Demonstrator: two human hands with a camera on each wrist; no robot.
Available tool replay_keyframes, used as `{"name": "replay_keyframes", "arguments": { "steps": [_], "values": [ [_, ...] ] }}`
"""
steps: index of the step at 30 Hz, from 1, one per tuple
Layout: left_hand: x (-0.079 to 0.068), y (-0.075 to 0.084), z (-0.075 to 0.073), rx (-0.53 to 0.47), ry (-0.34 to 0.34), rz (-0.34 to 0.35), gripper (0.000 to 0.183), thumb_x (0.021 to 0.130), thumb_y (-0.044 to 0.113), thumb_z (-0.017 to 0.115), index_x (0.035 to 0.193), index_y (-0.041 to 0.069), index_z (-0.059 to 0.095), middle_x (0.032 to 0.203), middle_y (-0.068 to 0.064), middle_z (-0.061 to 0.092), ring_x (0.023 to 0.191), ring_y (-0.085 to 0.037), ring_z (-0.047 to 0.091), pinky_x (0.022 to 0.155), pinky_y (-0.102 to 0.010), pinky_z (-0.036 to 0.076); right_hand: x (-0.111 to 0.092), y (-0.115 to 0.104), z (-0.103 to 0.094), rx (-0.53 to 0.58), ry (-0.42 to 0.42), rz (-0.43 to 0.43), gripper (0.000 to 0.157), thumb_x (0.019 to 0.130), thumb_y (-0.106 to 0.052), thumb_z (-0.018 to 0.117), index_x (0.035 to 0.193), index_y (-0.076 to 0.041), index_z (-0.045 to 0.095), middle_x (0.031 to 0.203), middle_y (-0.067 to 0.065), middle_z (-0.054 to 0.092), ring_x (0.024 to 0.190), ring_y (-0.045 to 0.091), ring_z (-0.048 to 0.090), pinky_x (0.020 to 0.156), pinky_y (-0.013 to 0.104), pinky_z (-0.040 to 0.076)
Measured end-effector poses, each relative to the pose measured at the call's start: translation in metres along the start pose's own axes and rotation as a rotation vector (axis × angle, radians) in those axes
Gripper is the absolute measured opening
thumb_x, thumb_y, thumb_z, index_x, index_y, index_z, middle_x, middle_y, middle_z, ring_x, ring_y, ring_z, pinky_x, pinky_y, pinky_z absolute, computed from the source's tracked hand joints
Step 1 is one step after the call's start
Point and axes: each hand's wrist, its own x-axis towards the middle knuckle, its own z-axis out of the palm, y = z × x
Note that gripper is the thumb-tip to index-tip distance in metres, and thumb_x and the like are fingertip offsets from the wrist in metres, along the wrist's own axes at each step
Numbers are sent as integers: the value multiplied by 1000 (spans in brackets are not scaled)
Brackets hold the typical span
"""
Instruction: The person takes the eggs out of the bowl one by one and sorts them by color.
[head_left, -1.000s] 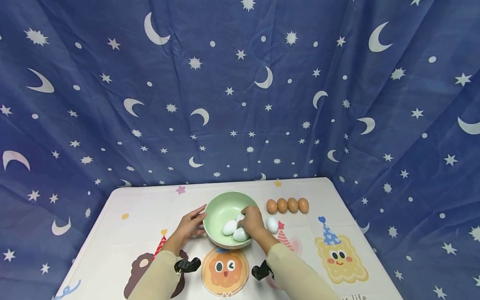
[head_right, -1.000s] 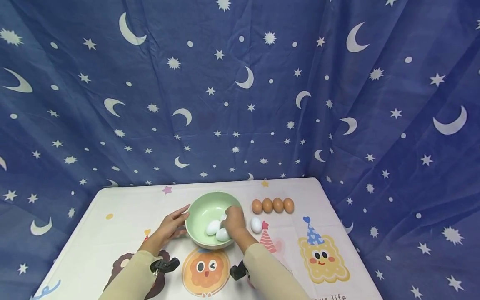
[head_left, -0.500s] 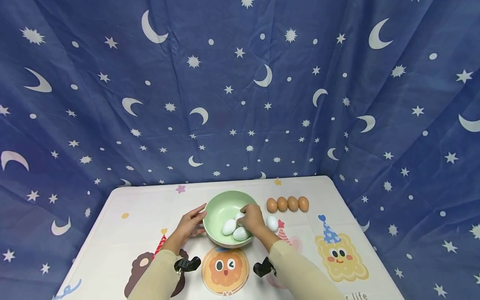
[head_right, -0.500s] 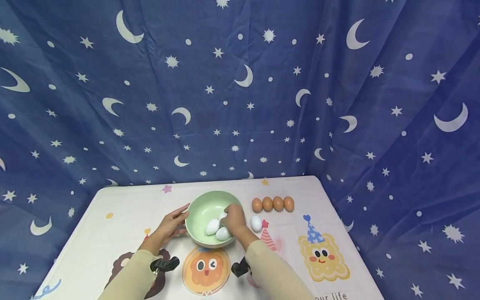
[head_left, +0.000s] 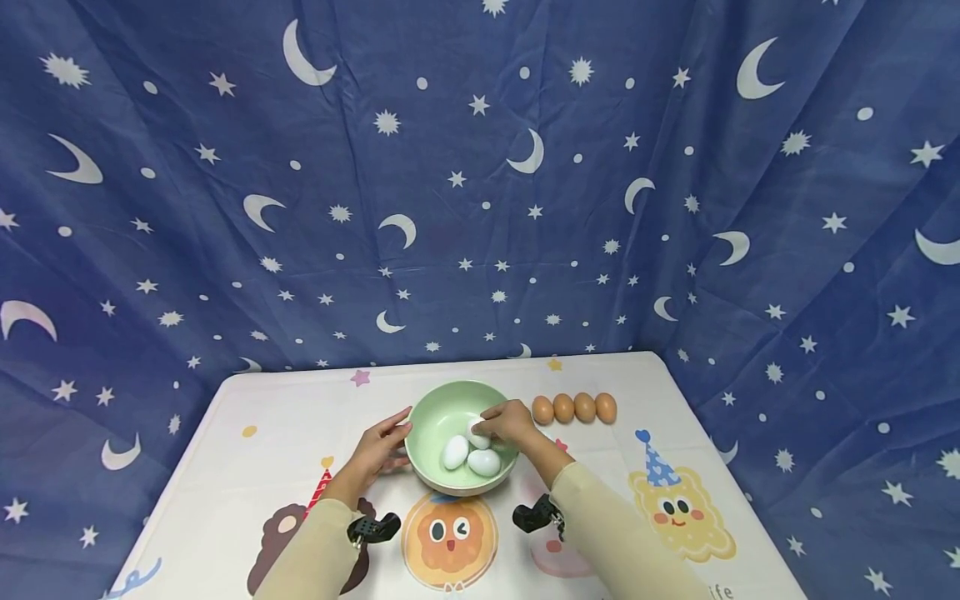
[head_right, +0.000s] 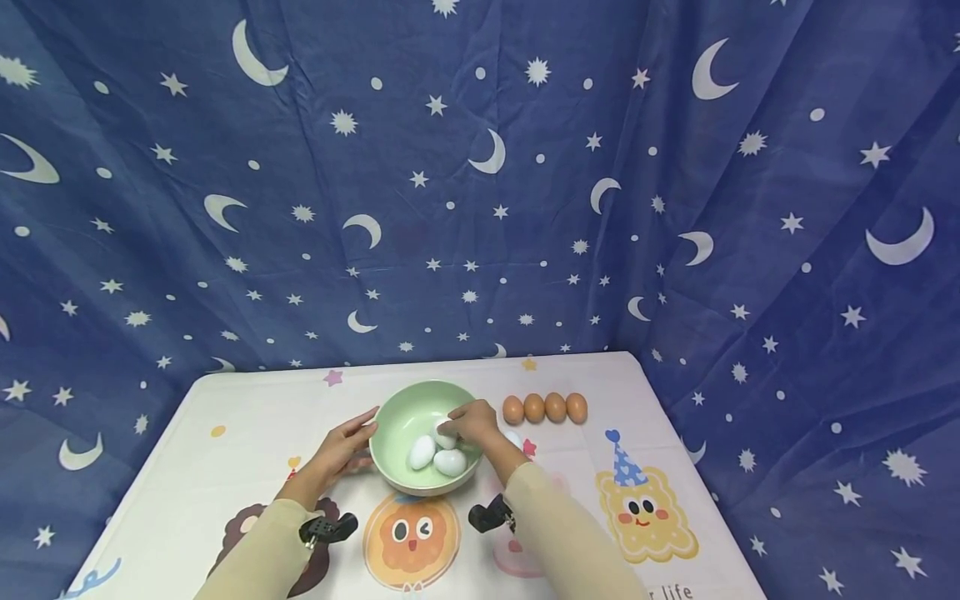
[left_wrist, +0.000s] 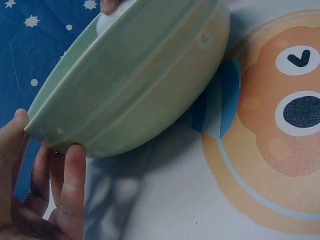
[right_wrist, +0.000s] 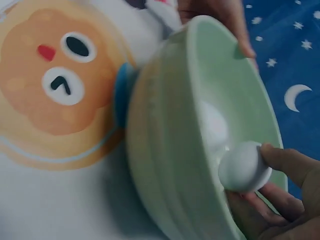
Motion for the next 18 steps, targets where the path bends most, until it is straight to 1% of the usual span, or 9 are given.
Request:
{"name": "replay_keyframes", "arguments": {
  "steps": [4,7,9,13,15,17,18],
  "values": [
    [0,0,0,2,-1,2,50,99,27,61,147,19,48,124,-14,54,100,-21,63,80,-39,64,0,-4,-12,174,-86,109,41,80,-10,81,116,6,68,108,19,70,72,14,70,70,25,64],
    [-1,1,0,5,-3,2,51,99,27,61,147,18,48,127,-15,54,102,-22,63,80,-38,64,-1,-5,-23,273,-131,151,41,83,-8,79,119,7,67,105,17,72,66,10,68,70,25,64],
    [-1,1,0,4,-4,-2,51,99,27,61,147,19,47,128,-16,54,102,-22,63,80,-38,64,-2,-5,-32,345,-155,173,40,84,-6,77,120,8,66,101,17,72,65,10,68,71,25,64],
    [-2,2,0,2,-8,-1,52,99,27,61,147,18,47,129,-16,54,102,-23,63,80,-38,64,-4,0,-53,418,-188,188,39,86,-5,74,121,10,64,96,13,72,70,13,70,76,27,64],
    [-2,2,1,2,-9,-3,52,99,27,62,147,17,47,129,-16,54,103,-23,63,80,-39,64,-5,5,-65,441,-188,187,41,87,-4,73,122,11,62,95,12,72,72,14,71,78,28,63],
    [-2,3,1,5,-10,-6,52,99,27,61,147,18,47,129,-17,54,104,-24,62,81,-39,64,-6,12,-77,440,-186,174,43,88,-5,72,126,13,59,94,10,72,73,13,71,78,28,63],
    [-3,3,1,8,-10,-8,51,99,27,61,148,18,47,129,-16,54,104,-24,62,81,-39,64,-7,16,-82,441,-169,174,45,88,-5,72,127,13,58,92,10,73,72,13,71,77,27,63]
  ]
}}
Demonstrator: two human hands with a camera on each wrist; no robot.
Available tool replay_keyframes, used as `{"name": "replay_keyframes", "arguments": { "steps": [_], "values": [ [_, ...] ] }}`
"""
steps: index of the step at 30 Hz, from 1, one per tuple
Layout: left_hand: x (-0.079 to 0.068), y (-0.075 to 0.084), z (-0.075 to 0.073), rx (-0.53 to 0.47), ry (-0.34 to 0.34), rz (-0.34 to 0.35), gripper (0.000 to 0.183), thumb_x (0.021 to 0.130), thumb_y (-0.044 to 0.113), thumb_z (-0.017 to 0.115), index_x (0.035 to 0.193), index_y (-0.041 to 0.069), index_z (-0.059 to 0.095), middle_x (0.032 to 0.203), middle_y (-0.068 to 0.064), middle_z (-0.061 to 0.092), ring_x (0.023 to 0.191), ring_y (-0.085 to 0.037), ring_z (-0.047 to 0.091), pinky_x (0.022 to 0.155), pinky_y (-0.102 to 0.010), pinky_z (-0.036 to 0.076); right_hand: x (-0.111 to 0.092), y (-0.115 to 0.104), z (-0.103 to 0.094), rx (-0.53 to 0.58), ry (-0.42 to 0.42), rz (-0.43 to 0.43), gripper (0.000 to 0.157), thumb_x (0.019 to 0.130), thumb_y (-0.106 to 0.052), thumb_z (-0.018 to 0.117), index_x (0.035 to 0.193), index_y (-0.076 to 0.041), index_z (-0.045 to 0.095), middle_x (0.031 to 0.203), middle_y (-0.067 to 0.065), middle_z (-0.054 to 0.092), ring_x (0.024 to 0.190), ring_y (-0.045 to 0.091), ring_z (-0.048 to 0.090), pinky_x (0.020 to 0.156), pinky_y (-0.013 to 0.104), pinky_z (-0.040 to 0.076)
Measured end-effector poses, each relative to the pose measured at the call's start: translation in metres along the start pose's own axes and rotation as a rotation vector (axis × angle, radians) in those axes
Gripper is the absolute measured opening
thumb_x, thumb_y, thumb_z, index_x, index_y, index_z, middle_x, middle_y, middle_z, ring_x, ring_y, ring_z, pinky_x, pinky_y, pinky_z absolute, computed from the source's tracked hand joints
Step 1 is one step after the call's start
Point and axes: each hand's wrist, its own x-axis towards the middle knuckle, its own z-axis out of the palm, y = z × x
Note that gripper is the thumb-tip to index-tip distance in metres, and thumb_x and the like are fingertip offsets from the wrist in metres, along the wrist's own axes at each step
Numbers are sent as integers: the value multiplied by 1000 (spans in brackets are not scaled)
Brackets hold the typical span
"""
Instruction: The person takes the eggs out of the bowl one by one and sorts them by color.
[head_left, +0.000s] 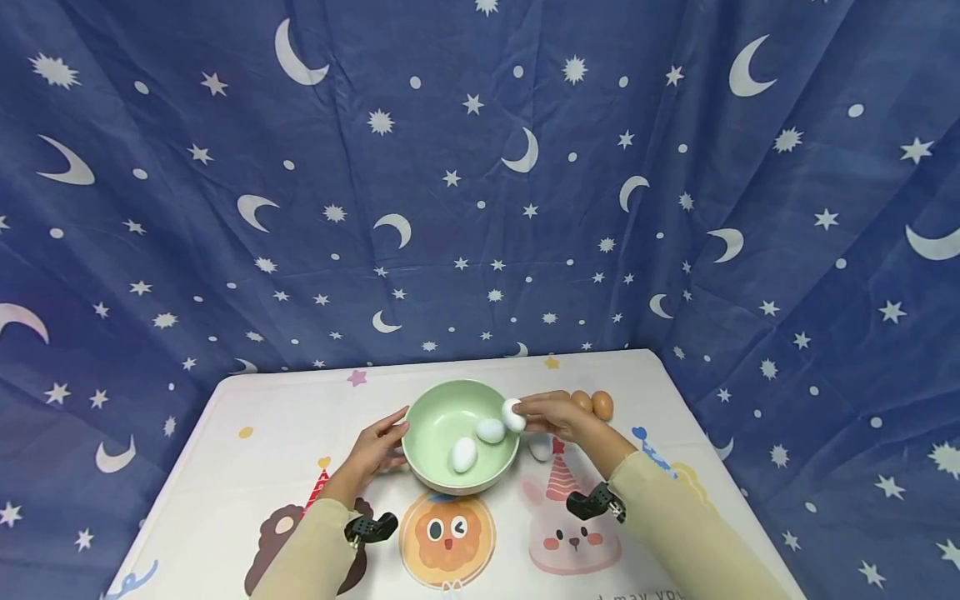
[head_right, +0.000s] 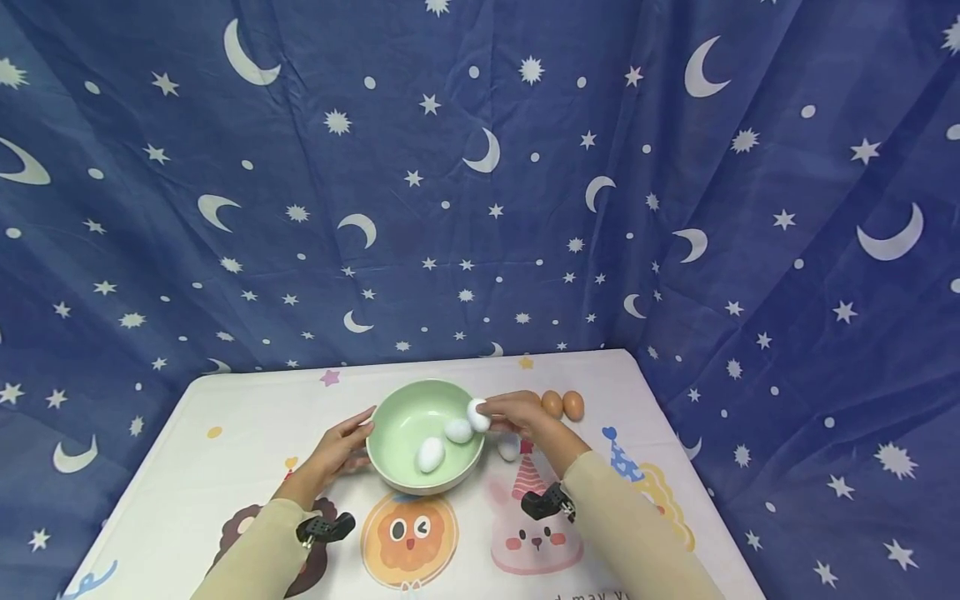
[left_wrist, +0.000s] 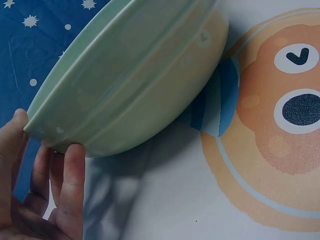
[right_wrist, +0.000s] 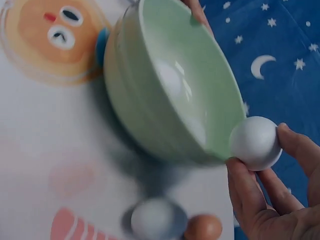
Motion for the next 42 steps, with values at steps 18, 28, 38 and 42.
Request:
{"name": "replay_keyframes", "arguments": {
  "steps": [18,28,38,42],
  "values": [
    [-1,4,-1,17,2,-3,52,99,28,61,148,19,47,130,-17,52,108,-27,62,81,-38,64,-2,47,-73,21,70,45,41,89,-4,70,124,15,59,100,12,70,84,20,71,81,33,64],
    [-1,2,1,19,10,5,51,99,28,60,148,19,47,129,-17,52,106,-25,63,81,-38,64,3,74,-78,-13,179,85,35,83,-3,76,113,12,65,83,8,74,72,15,71,75,32,64],
    [0,0,0,2,6,1,52,98,28,62,147,18,47,128,-18,52,109,-28,62,80,-39,64,4,81,-74,-76,286,95,44,78,-11,83,113,11,66,84,7,74,65,12,69,67,26,63],
    [0,-1,0,3,6,5,51,99,27,61,147,18,47,128,-18,52,108,-28,62,80,-39,64,4,81,-73,-75,284,78,40,78,-10,84,110,9,69,81,4,73,65,12,69,65,25,63]
  ]
}}
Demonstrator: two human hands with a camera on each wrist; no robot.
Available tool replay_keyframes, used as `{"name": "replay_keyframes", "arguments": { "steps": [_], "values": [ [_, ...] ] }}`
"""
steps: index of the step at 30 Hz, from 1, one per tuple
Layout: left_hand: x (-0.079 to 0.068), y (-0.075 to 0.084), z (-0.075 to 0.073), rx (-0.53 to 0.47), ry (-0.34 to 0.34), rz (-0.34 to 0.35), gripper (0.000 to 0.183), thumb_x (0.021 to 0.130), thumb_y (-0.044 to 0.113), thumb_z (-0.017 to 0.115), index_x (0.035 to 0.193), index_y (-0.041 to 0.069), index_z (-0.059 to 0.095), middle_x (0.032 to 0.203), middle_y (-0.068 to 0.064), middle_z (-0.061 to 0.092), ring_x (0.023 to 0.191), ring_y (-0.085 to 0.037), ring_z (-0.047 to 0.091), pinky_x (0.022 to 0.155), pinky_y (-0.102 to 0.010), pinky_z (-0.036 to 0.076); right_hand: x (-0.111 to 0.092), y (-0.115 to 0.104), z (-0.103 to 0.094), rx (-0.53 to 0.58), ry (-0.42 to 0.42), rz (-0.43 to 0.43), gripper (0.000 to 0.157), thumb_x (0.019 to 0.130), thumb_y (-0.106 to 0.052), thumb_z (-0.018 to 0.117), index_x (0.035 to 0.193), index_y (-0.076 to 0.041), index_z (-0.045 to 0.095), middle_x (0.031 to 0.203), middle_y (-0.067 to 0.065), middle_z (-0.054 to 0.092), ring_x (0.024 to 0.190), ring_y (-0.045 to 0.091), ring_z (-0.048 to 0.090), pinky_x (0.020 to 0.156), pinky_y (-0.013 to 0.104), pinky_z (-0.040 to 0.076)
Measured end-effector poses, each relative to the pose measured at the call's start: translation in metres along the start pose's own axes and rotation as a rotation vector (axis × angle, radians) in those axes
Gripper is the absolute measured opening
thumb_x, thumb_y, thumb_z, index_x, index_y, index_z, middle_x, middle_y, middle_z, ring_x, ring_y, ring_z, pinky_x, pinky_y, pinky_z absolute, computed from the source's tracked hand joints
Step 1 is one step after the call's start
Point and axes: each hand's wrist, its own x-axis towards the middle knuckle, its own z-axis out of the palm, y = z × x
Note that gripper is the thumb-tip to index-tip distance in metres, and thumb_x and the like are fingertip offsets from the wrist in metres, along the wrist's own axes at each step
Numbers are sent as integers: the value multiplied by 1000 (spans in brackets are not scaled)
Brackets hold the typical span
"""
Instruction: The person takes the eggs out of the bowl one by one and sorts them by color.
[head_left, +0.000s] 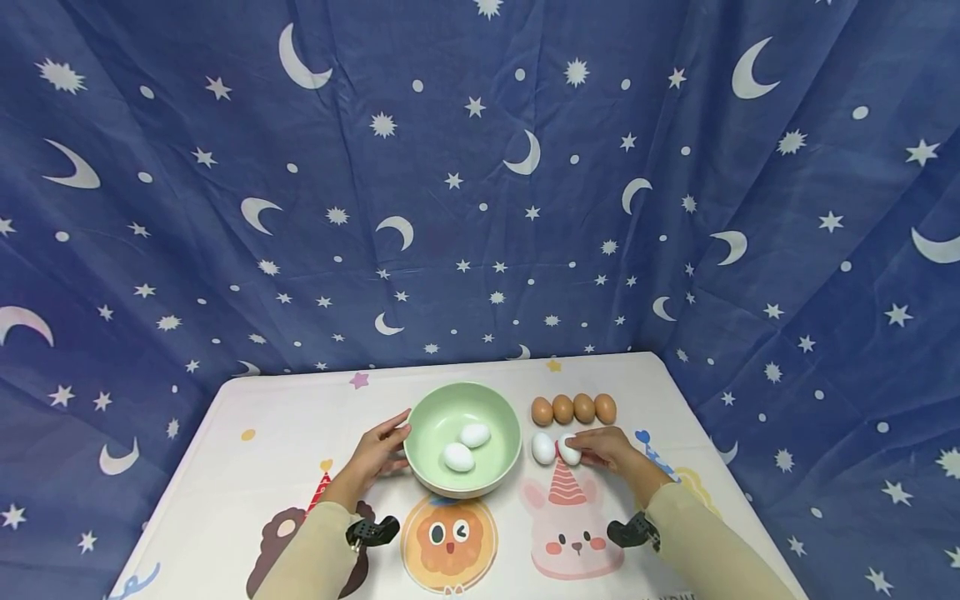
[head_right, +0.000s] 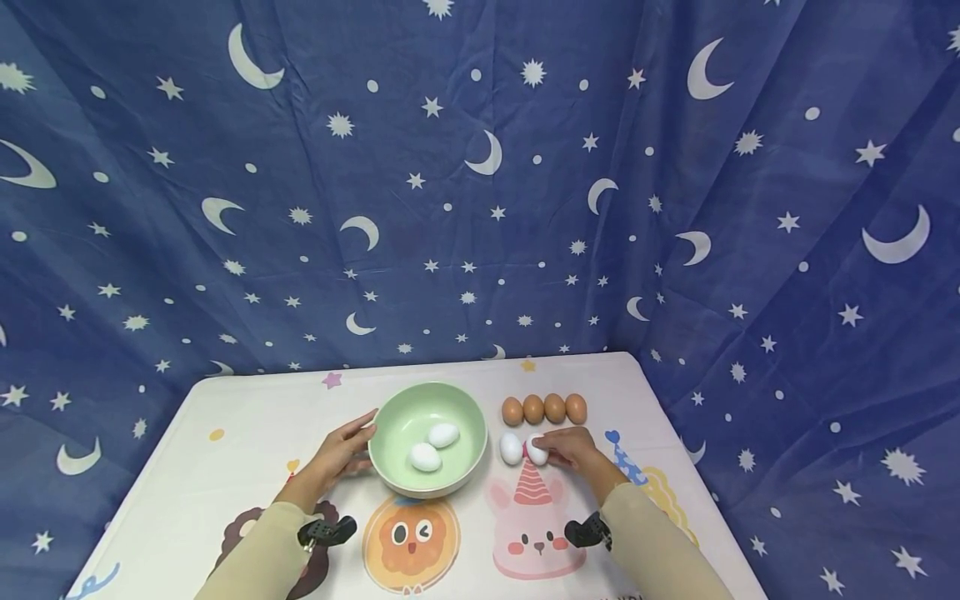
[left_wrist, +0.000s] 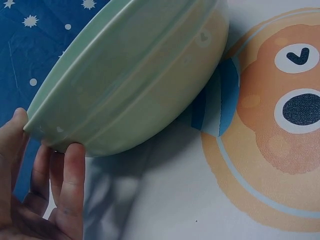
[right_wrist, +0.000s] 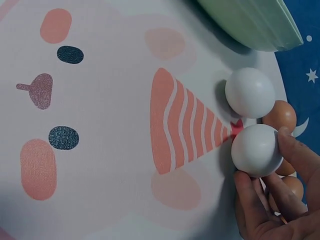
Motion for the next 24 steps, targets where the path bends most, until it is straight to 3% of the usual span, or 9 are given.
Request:
{"name": "replay_keyframes", "arguments": {
  "steps": [7,12,15,18,21,24],
  "values": [
    [1,-1,0,-7,3,-1,50,99,27,61,147,18,48,124,-14,53,102,-22,63,80,-39,64,0,-2,-1,10,22,9,41,77,-12,85,109,8,70,80,3,73,69,14,70,70,28,64],
    [1,-1,0,-1,-2,-2,50,99,27,61,147,18,48,126,-16,53,104,-24,63,80,-40,64,-3,-11,-5,-41,54,-41,40,77,-13,83,108,7,68,79,-2,68,69,10,67,73,29,64],
    [1,-1,1,-2,-3,-2,50,99,27,61,147,19,48,128,-17,52,106,-26,62,80,-40,64,-6,-26,-5,-158,111,-121,36,79,-15,81,104,6,68,82,1,66,69,11,64,71,27,63],
    [1,-2,1,-5,-6,5,51,99,28,61,147,18,47,129,-18,52,107,-26,62,81,-40,64,-9,-47,1,-257,155,-204,36,82,-18,79,107,6,69,96,13,70,77,19,68,73,28,63],
    [2,-3,1,-15,-8,11,51,99,27,60,148,17,47,130,-18,52,107,-26,63,81,-41,64,-13,-69,16,-331,165,-300,38,85,-22,77,112,3,71,111,18,70,91,26,68,76,30,61],
    [2,-4,0,-23,-9,17,50,100,25,59,148,17,47,132,-18,52,107,-25,63,82,-41,63,-19,-87,41,-353,156,-366,41,84,-26,79,115,-1,72,110,16,72,99,31,68,79,32,60]
  ]
}}
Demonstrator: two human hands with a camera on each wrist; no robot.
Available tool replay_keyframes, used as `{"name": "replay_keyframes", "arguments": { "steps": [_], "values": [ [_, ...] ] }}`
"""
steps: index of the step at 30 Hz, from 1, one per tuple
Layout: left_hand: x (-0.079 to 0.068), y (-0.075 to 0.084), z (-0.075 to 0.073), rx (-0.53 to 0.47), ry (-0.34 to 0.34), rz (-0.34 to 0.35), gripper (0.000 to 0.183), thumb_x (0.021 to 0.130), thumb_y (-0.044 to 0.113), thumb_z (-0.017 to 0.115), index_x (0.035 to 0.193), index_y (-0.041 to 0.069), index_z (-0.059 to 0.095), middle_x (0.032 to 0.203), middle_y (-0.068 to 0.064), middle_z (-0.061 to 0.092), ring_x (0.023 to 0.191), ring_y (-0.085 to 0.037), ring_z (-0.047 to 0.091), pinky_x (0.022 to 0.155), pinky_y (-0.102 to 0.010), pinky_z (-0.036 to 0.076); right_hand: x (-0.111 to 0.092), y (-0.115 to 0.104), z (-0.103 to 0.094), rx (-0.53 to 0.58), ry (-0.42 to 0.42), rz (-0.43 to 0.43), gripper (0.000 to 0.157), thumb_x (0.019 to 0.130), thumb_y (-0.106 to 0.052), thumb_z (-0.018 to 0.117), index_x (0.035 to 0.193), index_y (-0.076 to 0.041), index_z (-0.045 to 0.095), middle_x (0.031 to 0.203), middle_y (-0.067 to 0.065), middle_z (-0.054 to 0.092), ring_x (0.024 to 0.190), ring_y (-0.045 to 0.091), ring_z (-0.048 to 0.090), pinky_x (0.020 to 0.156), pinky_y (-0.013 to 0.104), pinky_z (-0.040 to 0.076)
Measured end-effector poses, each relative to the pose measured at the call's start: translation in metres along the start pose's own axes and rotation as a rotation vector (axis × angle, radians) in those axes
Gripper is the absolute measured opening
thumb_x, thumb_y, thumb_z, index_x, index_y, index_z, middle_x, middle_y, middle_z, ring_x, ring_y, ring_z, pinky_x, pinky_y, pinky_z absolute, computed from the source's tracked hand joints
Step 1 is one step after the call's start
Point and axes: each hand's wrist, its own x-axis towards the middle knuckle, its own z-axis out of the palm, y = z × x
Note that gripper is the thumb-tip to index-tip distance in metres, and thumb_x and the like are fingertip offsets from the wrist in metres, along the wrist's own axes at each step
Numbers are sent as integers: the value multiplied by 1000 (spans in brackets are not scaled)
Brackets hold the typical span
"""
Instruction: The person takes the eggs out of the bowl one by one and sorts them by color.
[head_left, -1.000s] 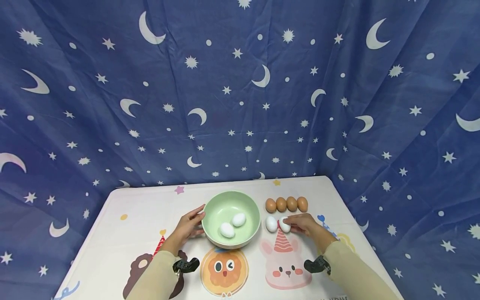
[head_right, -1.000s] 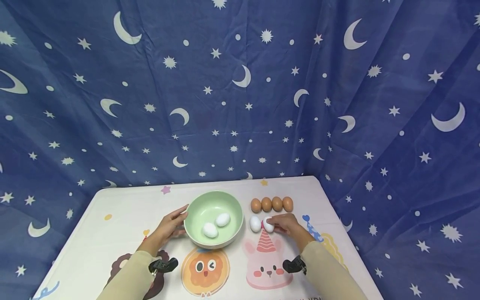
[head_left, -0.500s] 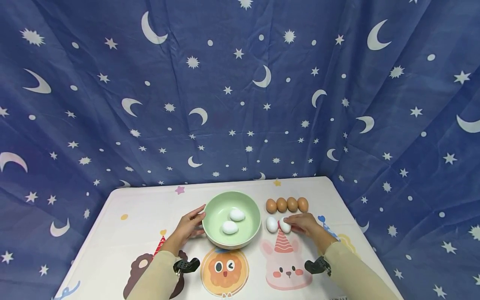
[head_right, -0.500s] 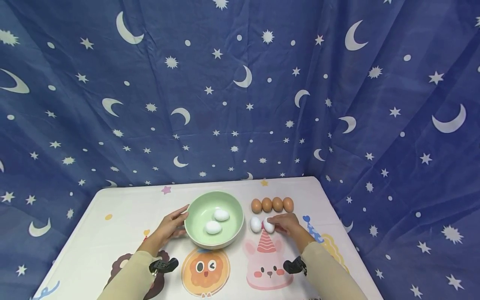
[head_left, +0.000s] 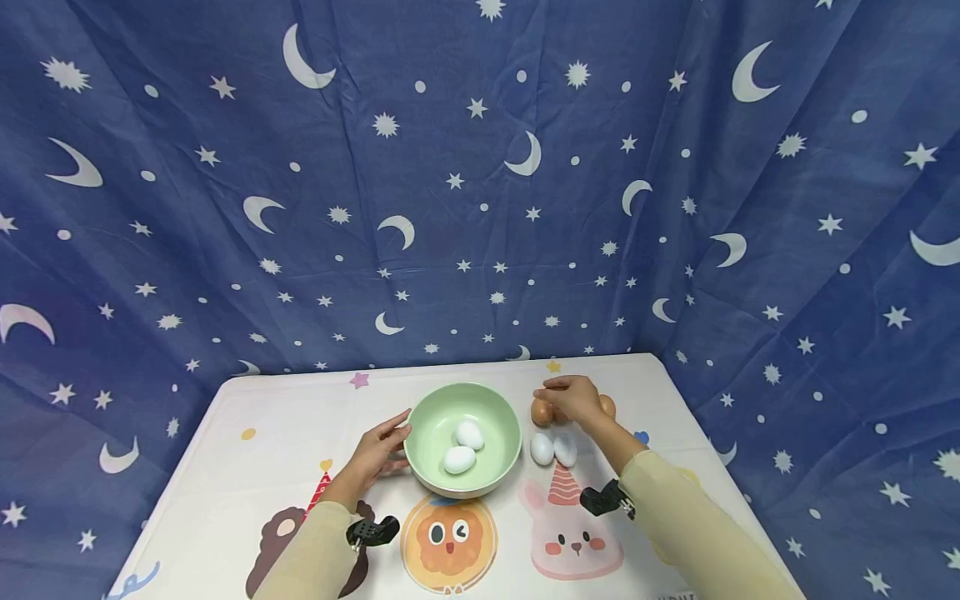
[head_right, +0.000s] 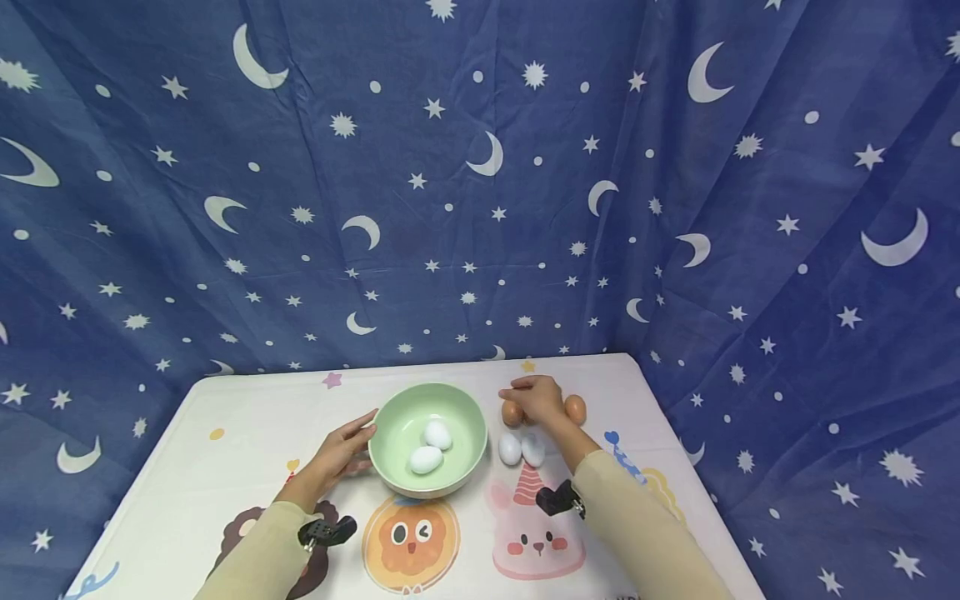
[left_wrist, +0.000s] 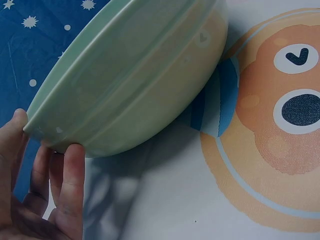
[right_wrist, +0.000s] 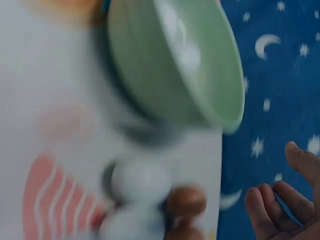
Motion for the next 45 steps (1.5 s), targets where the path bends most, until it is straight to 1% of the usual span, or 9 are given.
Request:
{"name": "replay_keyframes", "arguments": {
  "steps": [4,7,12,17,20,24,29,34,45],
  "values": [
    [0,0,0,-4,3,4,50,100,24,60,148,17,47,131,-18,52,105,-24,64,82,-41,64,-4,-26,33,10,-31,-80,42,83,-26,80,117,-2,71,110,13,73,100,29,69,85,34,61],
    [0,0,0,-5,5,3,50,100,24,60,147,16,47,129,-17,54,103,-23,64,82,-42,64,-9,-35,59,23,-70,-114,43,83,-25,80,118,-2,71,113,14,72,104,29,68,88,35,61],
    [-1,1,0,0,7,-1,49,99,23,60,147,16,48,127,-16,55,99,-20,64,81,-41,64,-15,-33,94,-7,-117,-152,46,81,-24,83,119,-1,70,115,14,71,107,29,67,89,36,61],
    [-1,2,-1,-2,6,-1,50,99,24,61,147,16,48,127,-16,55,100,-21,64,82,-41,64,-14,-24,115,-60,-59,-187,47,77,-19,85,117,0,71,112,16,71,104,30,67,86,38,61],
    [0,2,-1,-3,10,-3,50,99,24,61,147,17,48,127,-16,54,102,-23,64,82,-41,64,-13,-21,123,-70,-47,-204,47,76,-19,86,116,1,71,109,16,72,102,30,66,86,39,61],
    [-1,2,0,-5,9,-6,51,99,24,61,147,16,48,127,-16,55,101,-22,64,82,-41,64,-16,-17,129,-101,-61,-186,46,74,-20,87,114,-2,73,104,13,72,97,26,65,83,36,60],
    [0,2,1,-10,7,-7,51,99,24,61,147,16,47,124,-14,55,97,-19,64,82,-40,64,-22,-17,130,-149,-87,-212,41,70,-17,88,108,-4,76,99,9,74,88,20,64,76,32,56],
    [0,1,1,-4,11,-11,51,98,25,62,147,17,48,124,-14,54,98,-20,64,81,-40,64,-23,-17,129,-173,-119,-225,39,71,-19,89,106,-5,76,100,7,75,89,19,66,78,31,57],
    [-1,2,1,1,14,-7,50,99,24,61,147,17,48,123,-14,55,97,-19,64,81,-40,64,-21,-16,132,-150,-118,-213,38,72,-17,88,105,-3,76,99,9,75,89,20,66,75,30,58]
  ]
}}
